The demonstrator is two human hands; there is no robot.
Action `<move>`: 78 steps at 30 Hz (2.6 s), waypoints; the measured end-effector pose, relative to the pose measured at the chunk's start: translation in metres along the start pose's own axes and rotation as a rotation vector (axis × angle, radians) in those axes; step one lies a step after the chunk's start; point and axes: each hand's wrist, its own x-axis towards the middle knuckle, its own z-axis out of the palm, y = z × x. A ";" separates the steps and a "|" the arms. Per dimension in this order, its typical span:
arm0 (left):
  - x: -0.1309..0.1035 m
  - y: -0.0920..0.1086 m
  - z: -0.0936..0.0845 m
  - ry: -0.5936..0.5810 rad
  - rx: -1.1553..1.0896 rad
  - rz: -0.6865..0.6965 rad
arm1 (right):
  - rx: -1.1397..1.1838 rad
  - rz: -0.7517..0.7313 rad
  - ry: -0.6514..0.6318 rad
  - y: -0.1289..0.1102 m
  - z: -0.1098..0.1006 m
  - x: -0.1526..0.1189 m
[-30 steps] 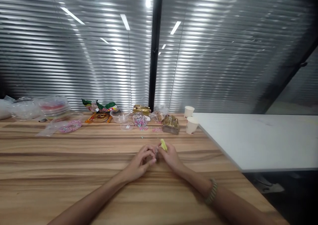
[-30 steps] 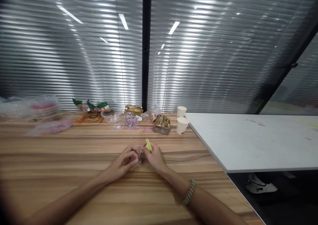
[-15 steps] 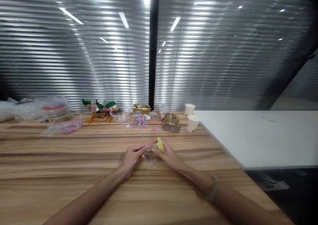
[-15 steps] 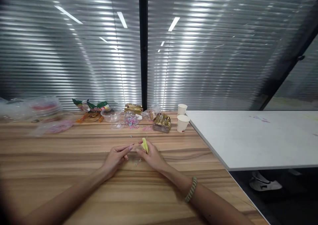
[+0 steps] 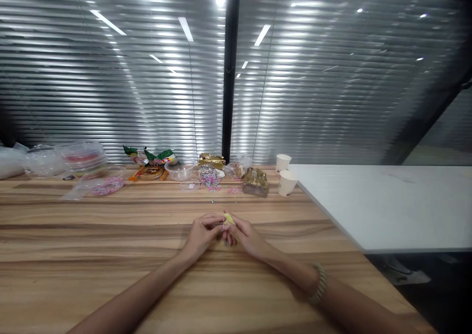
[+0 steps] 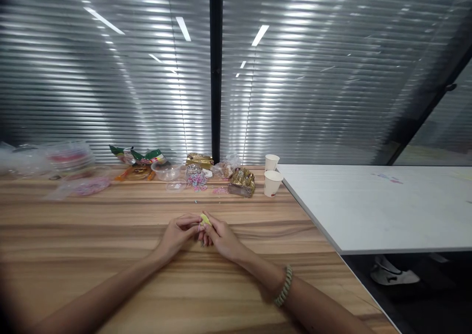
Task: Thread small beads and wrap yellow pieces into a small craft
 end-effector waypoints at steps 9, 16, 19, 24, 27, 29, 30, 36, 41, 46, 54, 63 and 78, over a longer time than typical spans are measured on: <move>0.002 -0.002 0.001 0.053 -0.133 -0.163 | -0.047 -0.057 0.019 0.000 -0.002 0.000; 0.003 -0.006 0.000 0.227 -0.189 -0.255 | -0.222 -0.108 0.045 -0.003 -0.004 -0.001; 0.003 -0.006 0.001 0.248 -0.198 -0.267 | -0.258 -0.131 0.028 -0.006 -0.003 -0.003; 0.003 -0.008 0.001 0.243 -0.231 -0.274 | -0.310 -0.155 0.040 -0.004 -0.004 -0.002; 0.003 -0.009 -0.001 0.177 -0.214 -0.235 | -0.344 -0.202 0.051 -0.001 -0.006 -0.001; 0.003 -0.010 -0.002 0.136 -0.184 -0.182 | -0.360 -0.212 0.083 0.003 -0.008 0.000; 0.003 -0.011 -0.002 0.124 -0.166 -0.157 | -0.367 -0.208 0.109 0.005 -0.009 0.001; 0.001 -0.014 0.000 0.094 -0.078 -0.089 | -0.391 -0.183 0.216 0.010 -0.012 0.001; -0.001 -0.010 0.002 0.040 -0.041 -0.078 | -0.396 -0.210 0.178 0.005 -0.012 -0.001; -0.003 -0.008 0.004 -0.021 -0.050 -0.086 | -0.430 -0.233 0.190 0.003 -0.010 -0.002; -0.001 0.001 0.004 -0.132 0.032 -0.045 | -0.499 -0.150 0.297 0.003 -0.007 -0.004; -0.014 0.024 0.010 -0.070 0.284 0.273 | -0.435 -0.077 0.383 0.010 -0.007 -0.002; 0.001 0.005 0.002 -0.151 -0.555 -0.437 | -0.572 -0.297 0.157 0.001 -0.006 -0.009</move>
